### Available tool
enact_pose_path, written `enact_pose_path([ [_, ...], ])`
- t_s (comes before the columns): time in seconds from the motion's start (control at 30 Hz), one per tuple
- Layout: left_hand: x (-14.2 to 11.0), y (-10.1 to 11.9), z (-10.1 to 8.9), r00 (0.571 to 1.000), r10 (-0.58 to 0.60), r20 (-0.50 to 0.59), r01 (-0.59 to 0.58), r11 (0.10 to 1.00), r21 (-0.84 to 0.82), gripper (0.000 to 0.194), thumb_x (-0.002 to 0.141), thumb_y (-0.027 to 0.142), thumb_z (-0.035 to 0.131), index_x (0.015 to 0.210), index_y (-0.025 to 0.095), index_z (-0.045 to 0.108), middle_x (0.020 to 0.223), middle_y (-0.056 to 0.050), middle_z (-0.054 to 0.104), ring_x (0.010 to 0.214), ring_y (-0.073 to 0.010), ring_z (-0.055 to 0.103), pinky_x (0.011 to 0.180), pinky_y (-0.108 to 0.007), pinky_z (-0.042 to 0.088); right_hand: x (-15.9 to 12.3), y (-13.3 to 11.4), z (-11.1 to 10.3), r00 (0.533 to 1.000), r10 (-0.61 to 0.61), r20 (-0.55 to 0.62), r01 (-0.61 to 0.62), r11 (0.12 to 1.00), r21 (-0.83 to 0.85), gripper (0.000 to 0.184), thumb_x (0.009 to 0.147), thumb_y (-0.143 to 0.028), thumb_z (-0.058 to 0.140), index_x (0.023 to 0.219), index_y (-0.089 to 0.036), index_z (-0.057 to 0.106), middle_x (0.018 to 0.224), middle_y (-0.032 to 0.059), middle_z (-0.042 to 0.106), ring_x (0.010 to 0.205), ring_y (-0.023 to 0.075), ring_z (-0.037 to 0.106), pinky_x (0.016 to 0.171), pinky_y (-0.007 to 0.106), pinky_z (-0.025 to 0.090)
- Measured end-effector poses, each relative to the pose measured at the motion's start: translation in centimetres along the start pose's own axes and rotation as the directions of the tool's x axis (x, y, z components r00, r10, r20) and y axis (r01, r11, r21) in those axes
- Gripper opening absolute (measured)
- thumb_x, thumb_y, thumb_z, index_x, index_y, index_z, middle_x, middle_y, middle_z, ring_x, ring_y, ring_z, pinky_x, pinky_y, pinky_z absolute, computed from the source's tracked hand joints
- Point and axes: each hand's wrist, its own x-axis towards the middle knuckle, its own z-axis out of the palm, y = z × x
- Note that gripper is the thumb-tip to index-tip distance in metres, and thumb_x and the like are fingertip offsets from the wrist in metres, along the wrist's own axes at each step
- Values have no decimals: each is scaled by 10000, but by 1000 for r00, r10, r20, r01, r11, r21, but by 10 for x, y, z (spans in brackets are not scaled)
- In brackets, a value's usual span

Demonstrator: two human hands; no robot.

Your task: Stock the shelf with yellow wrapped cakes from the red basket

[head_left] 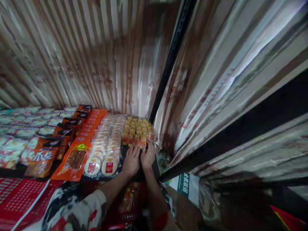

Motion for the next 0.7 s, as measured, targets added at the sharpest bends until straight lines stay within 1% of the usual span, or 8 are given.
enact_pose_path([
  [0.13, 0, -1, 3, 999, 16, -50, -16, 1000, -1, 578, 791, 56, 368, 1367, 88, 365, 1460, -110, 332, 1382, -282, 176, 1068, -472, 288, 1, 0, 0, 1000, -19, -10, 19, 1000, -1, 402, 873, -258, 322, 1157, -88, 551, 1163, 154, 582, 1112, 242, 470, 992, 404, 322],
  [0.23, 0, -1, 2, 997, 31, -72, -31, 1000, -1, 589, 787, 60, 378, 1373, 121, 365, 1460, -92, 338, 1386, -272, 166, 1064, -463, 297, 2, -2, -1, 1000, -7, -1, 7, 1000, 20, 406, 867, -251, 330, 1181, -98, 537, 1176, 147, 574, 1119, 239, 465, 986, 403, 327],
  [0.4, 1, 0, 0, 999, 34, -39, -34, 999, 15, 569, 801, 78, 392, 1367, 137, 385, 1448, -87, 361, 1385, -280, 164, 1056, -475, 302, 3, -6, -5, 1000, 6, 6, -7, 998, 56, 443, 854, -224, 352, 1275, -140, 463, 1214, 118, 552, 1151, 221, 447, 989, 394, 329],
  [0.53, 2, 1, -1, 999, 31, -29, -30, 999, 27, 565, 809, 80, 379, 1373, 128, 377, 1454, -85, 351, 1384, -286, 163, 1065, -473, 288, 3, -8, -6, 1000, -9, 30, 7, 999, 51, 436, 855, -208, 351, 1271, -171, 477, 1212, 101, 547, 1147, 212, 444, 984, 384, 340],
  [0.7, 1, 0, 0, 999, 37, -32, -36, 999, 23, 557, 815, 100, 385, 1371, 124, 379, 1454, -86, 351, 1387, -279, 156, 1069, -466, 282, 2, -7, -4, 999, -3, 40, 3, 1000, -2, 434, 875, -219, 338, 1285, -195, 477, 1223, 105, 527, 1142, 221, 434, 951, 385, 367],
])
